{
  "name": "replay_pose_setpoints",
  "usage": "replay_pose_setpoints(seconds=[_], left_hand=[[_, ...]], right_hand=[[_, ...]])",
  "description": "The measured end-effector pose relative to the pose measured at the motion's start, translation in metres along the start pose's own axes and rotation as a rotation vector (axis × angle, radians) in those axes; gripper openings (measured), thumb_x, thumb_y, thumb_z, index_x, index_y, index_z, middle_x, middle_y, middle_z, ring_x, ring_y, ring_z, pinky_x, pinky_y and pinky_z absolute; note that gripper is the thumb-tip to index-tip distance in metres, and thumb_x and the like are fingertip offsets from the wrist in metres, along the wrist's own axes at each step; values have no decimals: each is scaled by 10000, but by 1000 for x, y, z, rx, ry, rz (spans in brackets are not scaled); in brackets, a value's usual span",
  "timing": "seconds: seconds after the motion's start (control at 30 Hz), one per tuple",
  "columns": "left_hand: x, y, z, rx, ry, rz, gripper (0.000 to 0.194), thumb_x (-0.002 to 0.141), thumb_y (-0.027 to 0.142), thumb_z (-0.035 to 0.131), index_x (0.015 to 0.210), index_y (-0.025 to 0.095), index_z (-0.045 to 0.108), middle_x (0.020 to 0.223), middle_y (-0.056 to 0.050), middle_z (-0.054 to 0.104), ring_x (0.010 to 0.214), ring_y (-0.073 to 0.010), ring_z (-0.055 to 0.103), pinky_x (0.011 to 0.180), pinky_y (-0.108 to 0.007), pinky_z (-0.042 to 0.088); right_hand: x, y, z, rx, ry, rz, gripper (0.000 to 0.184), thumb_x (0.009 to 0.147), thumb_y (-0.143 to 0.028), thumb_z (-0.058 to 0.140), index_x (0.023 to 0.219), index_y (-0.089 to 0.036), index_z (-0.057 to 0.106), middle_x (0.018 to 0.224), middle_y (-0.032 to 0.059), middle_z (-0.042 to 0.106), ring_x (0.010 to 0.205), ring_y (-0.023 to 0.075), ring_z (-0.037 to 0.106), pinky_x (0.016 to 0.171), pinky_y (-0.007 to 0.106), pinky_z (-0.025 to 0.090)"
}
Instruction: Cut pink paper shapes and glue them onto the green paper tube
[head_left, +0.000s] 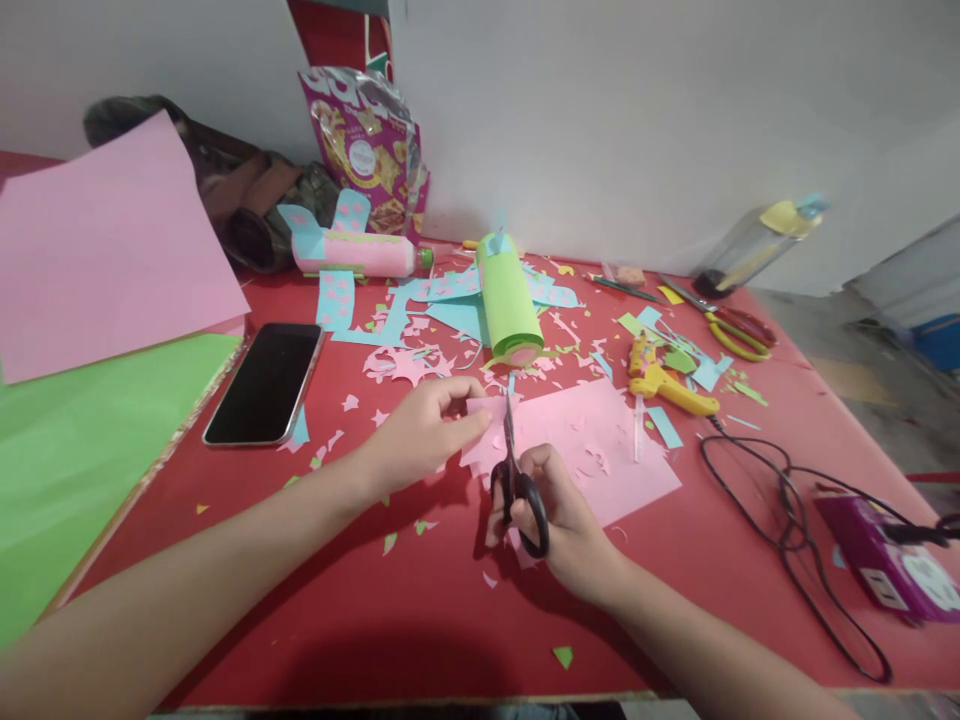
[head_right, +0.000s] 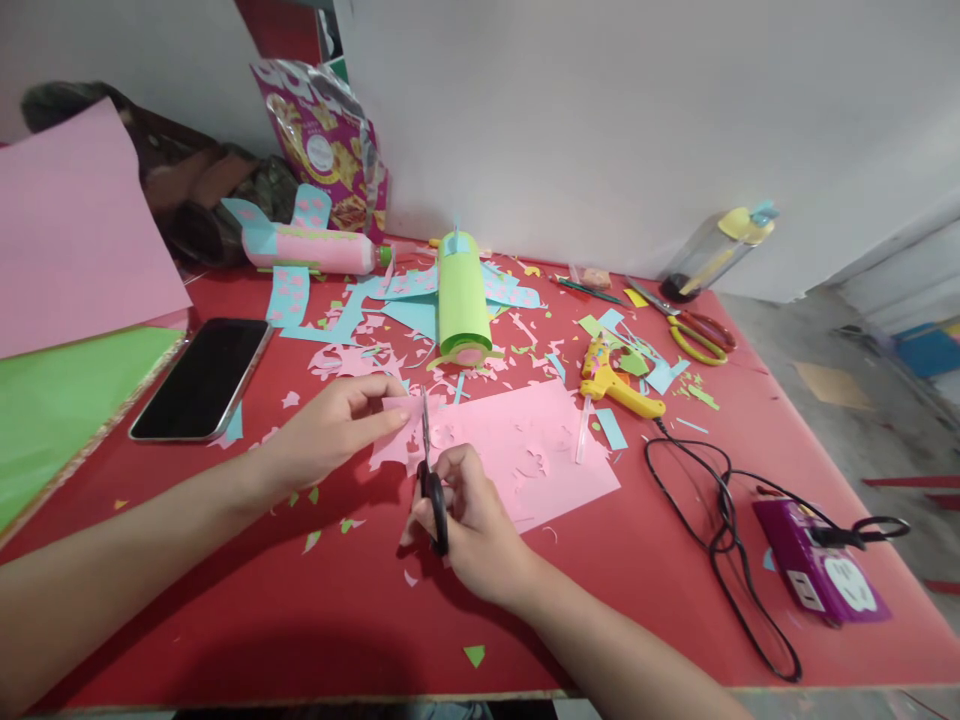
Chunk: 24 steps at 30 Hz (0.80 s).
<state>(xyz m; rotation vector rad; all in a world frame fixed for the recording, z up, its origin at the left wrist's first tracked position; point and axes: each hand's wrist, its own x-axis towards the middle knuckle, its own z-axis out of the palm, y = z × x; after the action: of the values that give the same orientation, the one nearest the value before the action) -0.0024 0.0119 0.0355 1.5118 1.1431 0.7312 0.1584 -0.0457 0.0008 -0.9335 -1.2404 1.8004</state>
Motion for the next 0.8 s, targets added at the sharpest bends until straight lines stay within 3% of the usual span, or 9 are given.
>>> replay_pose_setpoints(seconds=[0.2, 0.4, 0.6, 0.8], left_hand=[[3, 3, -11, 105, -73, 2, 145, 735, 229, 455, 609, 162, 431, 584, 55, 346, 533, -68, 344, 500, -186, 299], [6, 8, -27, 296, -204, 16, 138, 743, 234, 439, 630, 162, 469, 623, 43, 450, 591, -83, 413, 573, -198, 330], [6, 10, -38, 429, -267, -22, 205, 739, 259, 447, 562, 165, 401, 560, 56, 358, 516, -70, 328, 489, -190, 266], [5, 9, -28, 385, -242, -54, 149, 724, 264, 445, 615, 166, 474, 586, 48, 431, 546, -82, 393, 533, -197, 314]], right_hand=[[-1, 0, 1, 32, -18, 23, 345, 748, -458, 548, 779, -242, 281, 631, -80, 486, 522, 91, 566, 475, 233, 438], [-2, 3, 1, 77, -60, 84, 385, 719, -459, 581, 775, -246, 265, 556, -85, 526, 454, 106, 555, 424, 238, 436], [-2, 2, 1, 58, -57, 178, 392, 711, -424, 603, 752, -244, 258, 486, -88, 551, 392, 106, 541, 428, 253, 433], [6, -2, 0, 99, 77, 54, 430, 632, -392, 686, 707, -227, 297, 582, -97, 505, 456, 64, 535, 448, 198, 397]])
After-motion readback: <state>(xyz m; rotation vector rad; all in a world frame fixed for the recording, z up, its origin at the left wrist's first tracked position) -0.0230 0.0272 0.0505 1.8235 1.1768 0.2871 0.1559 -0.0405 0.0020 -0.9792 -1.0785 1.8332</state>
